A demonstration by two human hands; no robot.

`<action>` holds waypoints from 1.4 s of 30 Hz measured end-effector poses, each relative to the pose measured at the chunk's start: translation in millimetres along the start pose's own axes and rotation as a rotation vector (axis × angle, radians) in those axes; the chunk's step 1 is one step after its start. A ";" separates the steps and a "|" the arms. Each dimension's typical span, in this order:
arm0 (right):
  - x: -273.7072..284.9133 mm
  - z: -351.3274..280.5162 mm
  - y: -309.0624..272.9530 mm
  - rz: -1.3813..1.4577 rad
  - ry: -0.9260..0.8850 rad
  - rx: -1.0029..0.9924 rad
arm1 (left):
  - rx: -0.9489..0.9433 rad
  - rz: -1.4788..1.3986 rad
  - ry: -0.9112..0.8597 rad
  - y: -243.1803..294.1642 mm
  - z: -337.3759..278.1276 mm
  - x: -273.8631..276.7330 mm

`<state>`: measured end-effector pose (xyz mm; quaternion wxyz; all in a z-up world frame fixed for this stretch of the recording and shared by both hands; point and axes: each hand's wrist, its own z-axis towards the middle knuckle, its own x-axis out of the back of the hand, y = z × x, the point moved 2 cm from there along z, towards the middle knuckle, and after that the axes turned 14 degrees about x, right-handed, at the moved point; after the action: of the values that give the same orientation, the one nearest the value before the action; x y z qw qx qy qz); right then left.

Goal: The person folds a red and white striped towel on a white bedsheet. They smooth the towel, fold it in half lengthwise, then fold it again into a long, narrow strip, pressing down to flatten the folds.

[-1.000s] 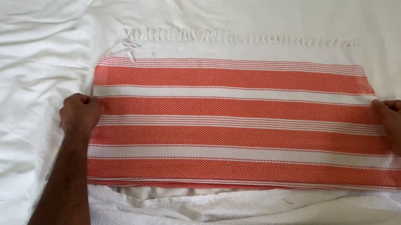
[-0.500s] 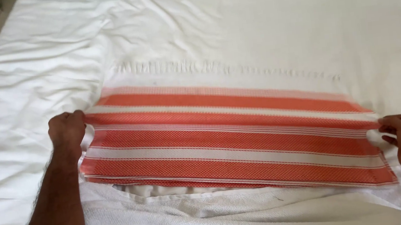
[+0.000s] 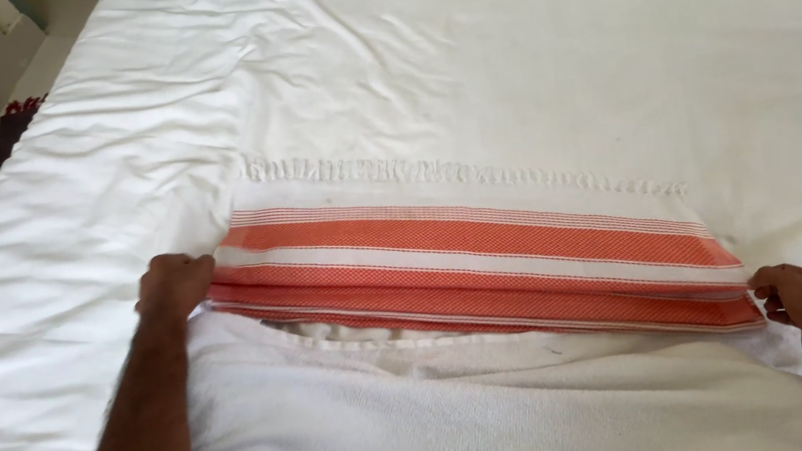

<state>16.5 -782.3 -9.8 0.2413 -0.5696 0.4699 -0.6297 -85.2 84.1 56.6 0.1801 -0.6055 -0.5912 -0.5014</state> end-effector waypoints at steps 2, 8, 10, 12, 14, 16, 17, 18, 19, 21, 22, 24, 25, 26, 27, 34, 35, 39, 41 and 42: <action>-5.7 -5.8 -6.5 -0.037 -0.075 -0.022 | -0.010 0.086 -0.011 5.1 0.1 -6.3; -20.1 -10.9 -27.3 -0.146 -0.055 -0.126 | 0.024 0.133 -0.027 29.8 -20.7 -11.7; -20.2 5.1 -7.9 -0.146 -0.073 -0.065 | -0.032 0.074 0.050 28.4 -2.4 -20.2; -23.6 -2.2 -23.4 -0.120 -0.059 -0.061 | -0.010 0.030 0.034 31.2 -9.2 -12.7; -20.2 -7.0 -28.2 -0.092 -0.042 -0.058 | 0.007 -0.014 0.019 27.6 -11.4 -8.2; -9.9 -7.8 -25.7 0.020 0.013 0.029 | 0.012 -0.186 0.027 16.9 -9.8 -4.0; -9.4 -10.6 -28.4 0.021 0.010 0.028 | 0.014 -0.185 0.029 14.8 -9.5 -2.0; -8.1 -14.1 -30.9 0.008 0.046 0.004 | 0.043 -0.142 0.030 11.9 -9.3 0.0; -6.0 -17.5 -34.0 -0.005 0.082 -0.019 | 0.073 -0.099 0.031 9.2 -9.3 2.0; -1.2 -18.2 -27.8 0.011 0.097 -0.035 | 0.059 -0.057 0.038 3.8 -10.1 5.9; 2.0 -18.4 -24.4 0.027 0.113 -0.050 | 0.044 -0.014 0.043 2.0 -10.6 7.2; 1.1 -29.1 -32.9 -0.013 0.125 -0.095 | 0.051 0.052 0.028 -1.5 -11.7 7.5; 1.0 -34.4 -36.4 -0.052 0.135 -0.141 | 0.058 0.119 0.014 -3.5 -12.2 6.8; 3.5 -32.0 -25.9 -0.054 0.136 -0.143 | 0.059 0.120 0.012 -3.5 -12.2 5.5; 5.3 -29.7 -14.9 -0.108 0.109 -0.174 | 0.079 0.188 0.004 -4.6 -11.7 3.8; 2.0 -31.2 -49.6 -0.682 0.124 0.077 | -0.415 0.283 0.358 27.0 -40.3 -11.3; -12.5 -35.6 -62.3 -0.686 0.123 0.075 | -0.414 0.285 0.354 32.5 -46.3 -28.0; -104.8 -67.0 -132.2 -0.713 -0.062 0.633 | -0.856 0.363 0.189 57.7 -72.6 -93.6; -152.3 -78.4 -144.4 -0.730 -0.204 0.746 | -0.947 0.458 0.113 61.7 -84.2 -108.9; -170.4 -77.9 -139.0 -0.744 -0.313 0.797 | -0.880 0.555 0.054 60.8 -89.4 -109.2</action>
<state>15.1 -553.2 34.0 0.2663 -0.6483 -0.0780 -0.7090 -43.9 -61.2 28.4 0.0499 -0.7448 -0.1365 -0.6513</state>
